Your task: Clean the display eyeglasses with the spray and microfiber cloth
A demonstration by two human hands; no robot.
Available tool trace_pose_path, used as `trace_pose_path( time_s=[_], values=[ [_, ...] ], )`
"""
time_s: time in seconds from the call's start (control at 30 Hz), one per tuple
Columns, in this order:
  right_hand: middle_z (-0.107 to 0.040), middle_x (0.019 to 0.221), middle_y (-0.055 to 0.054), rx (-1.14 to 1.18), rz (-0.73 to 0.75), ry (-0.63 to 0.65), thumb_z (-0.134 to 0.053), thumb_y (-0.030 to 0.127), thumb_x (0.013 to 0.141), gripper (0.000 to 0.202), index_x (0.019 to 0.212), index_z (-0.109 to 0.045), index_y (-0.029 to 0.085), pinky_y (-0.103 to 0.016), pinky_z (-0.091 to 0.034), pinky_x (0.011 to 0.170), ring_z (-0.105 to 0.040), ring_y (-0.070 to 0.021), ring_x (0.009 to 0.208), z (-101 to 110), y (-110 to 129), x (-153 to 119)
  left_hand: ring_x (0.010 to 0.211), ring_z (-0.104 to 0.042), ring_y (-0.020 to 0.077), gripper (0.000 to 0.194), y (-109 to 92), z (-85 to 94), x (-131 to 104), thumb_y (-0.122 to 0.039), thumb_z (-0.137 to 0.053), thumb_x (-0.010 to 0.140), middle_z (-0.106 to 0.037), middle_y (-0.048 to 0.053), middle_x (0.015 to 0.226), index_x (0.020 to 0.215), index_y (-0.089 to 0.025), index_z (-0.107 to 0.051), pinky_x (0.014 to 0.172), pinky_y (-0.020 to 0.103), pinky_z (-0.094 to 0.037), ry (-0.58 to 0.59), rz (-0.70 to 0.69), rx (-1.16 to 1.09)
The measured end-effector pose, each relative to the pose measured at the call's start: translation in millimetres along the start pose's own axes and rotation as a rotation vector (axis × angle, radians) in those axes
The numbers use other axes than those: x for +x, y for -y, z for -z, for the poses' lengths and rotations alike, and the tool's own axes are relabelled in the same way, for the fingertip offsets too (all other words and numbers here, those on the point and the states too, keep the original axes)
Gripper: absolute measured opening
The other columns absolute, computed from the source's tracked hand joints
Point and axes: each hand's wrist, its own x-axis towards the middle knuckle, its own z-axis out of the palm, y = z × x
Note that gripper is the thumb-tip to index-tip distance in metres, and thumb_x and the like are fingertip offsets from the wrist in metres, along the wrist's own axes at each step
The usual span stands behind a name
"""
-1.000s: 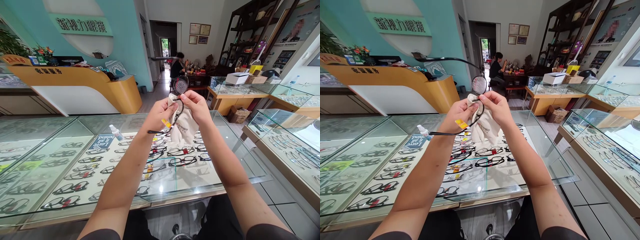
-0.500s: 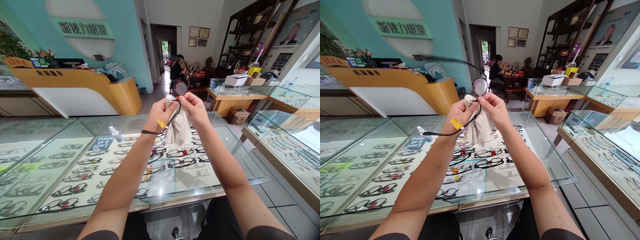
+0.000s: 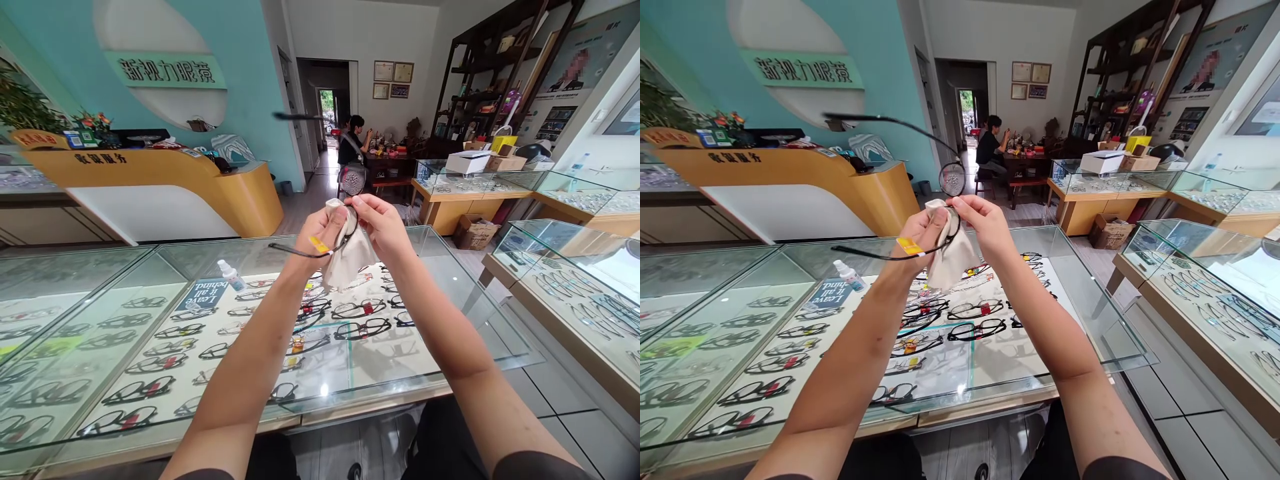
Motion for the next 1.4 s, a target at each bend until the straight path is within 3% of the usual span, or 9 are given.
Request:
trace_pose_path(
  time_s=[0.13,0.23,0.37,0.47,0.7,0.87,0.97,1.2,1.4],
  values=[
    [-0.077,0.094,0.001,-0.051,0.102,-0.067,-0.096,0.062,0.076,0.04,0.091,-0.085,0.026,-0.027,-0.046,0.07,-0.051,-0.0113,0.073,6.6,11.5,-1.0,0.064,-0.056,0.015,0.068,5.2,17.7,5.3,-0.086,-0.079,0.081,-0.066,0.003,0.075,0.086,-0.019,-0.066,0.061,0.028,-0.047,0.02,0.147,-0.118],
    [-0.077,0.098,-0.001,-0.175,0.26,-0.055,-0.09,0.06,0.086,0.034,0.088,-0.083,0.027,-0.03,-0.05,0.078,-0.057,-0.014,0.081,11.3,30.4,-8.7,0.061,-0.055,0.0139,0.066,0.7,34.6,5.3,-0.082,-0.084,0.078,-0.065,0.001,0.072,0.087,-0.018,-0.068,0.056,0.026,-0.045,-0.006,0.27,-0.12],
    [-0.068,0.087,-0.001,-0.592,0.594,-0.01,-0.081,0.054,0.097,0.028,0.092,-0.083,0.027,-0.037,-0.049,0.084,-0.06,-0.0183,0.085,13.5,55.2,-25.6,0.058,-0.051,0.0104,0.058,-16.5,50.5,-0.3,-0.072,-0.083,0.087,-0.061,-0.001,0.069,0.084,-0.017,-0.066,0.053,0.023,-0.042,-0.028,0.401,-0.121],
    [-0.064,0.079,0.0,-0.915,0.831,-0.01,-0.076,0.041,0.103,0.015,0.1,-0.084,0.028,-0.039,-0.044,0.082,-0.056,-0.0193,0.082,13.7,66.2,-37.8,0.057,-0.053,0.0111,0.059,-26.1,56.3,-4.7,-0.071,-0.087,0.083,-0.062,0.0,0.07,0.085,-0.016,-0.067,0.052,0.024,-0.045,0.03,0.494,-0.152],
    [-0.065,0.075,0.001,-1.636,1.234,0.175,-0.066,0.028,0.111,0.014,0.112,-0.079,0.031,-0.042,-0.029,0.076,-0.048,-0.0191,0.078,25.2,82.1,-51.5,0.062,-0.064,0.0152,0.063,-19.5,56.2,-7.4,-0.073,-0.092,0.076,-0.074,0.005,0.079,0.092,-0.015,-0.076,0.056,0.026,-0.052,0.217,0.563,-0.276],
    [-0.063,0.078,0.003,-1.781,1.258,0.491,-0.053,0.018,0.115,0.026,0.124,-0.071,0.034,-0.044,-0.028,0.075,-0.049,-0.0172,0.079,31.8,92.9,-53.3,0.057,-0.059,0.0151,0.06,-15.0,52.6,-11.5,-0.072,-0.089,0.08,-0.07,0.006,0.071,0.086,-0.014,-0.075,0.053,0.028,-0.046,0.339,0.574,-0.291],
    [-0.067,0.081,0.001,-1.783,1.353,0.576,-0.054,0.014,0.113,0.025,0.12,-0.073,0.03,-0.045,-0.029,0.074,-0.05,-0.0181,0.081,30.5,94.2,-52.5,0.058,-0.059,0.0157,0.059,-12.5,49.5,-12.9,-0.071,-0.085,0.085,-0.07,0.007,0.07,0.085,-0.013,-0.075,0.054,0.029,-0.045,0.414,0.549,-0.301],
    [-0.068,0.08,-0.002,-1.902,1.572,0.532,-0.06,0.014,0.109,0.022,0.115,-0.079,0.024,-0.044,-0.031,0.075,-0.049,-0.0205,0.085,34.3,84.9,-46.6,0.061,-0.06,0.0143,0.056,4.5,43.1,-3.8,-0.063,-0.094,0.08,-0.073,0.008,0.077,0.091,-0.011,-0.076,0.055,0.025,-0.047,0.59,0.547,-0.329],
    [-0.066,0.08,-0.001,-1.95,1.453,0.512,-0.056,0.014,0.11,0.028,0.123,-0.077,0.029,-0.044,-0.029,0.074,-0.047,-0.0196,0.082,49.0,77.3,-42.3,0.077,-0.069,0.018,0.062,7.1,54.4,-2.0,-0.067,-0.096,0.075,-0.078,0.011,0.089,0.097,-0.01,-0.082,0.071,0.029,-0.057,0.537,0.586,-0.353]
  ],
)
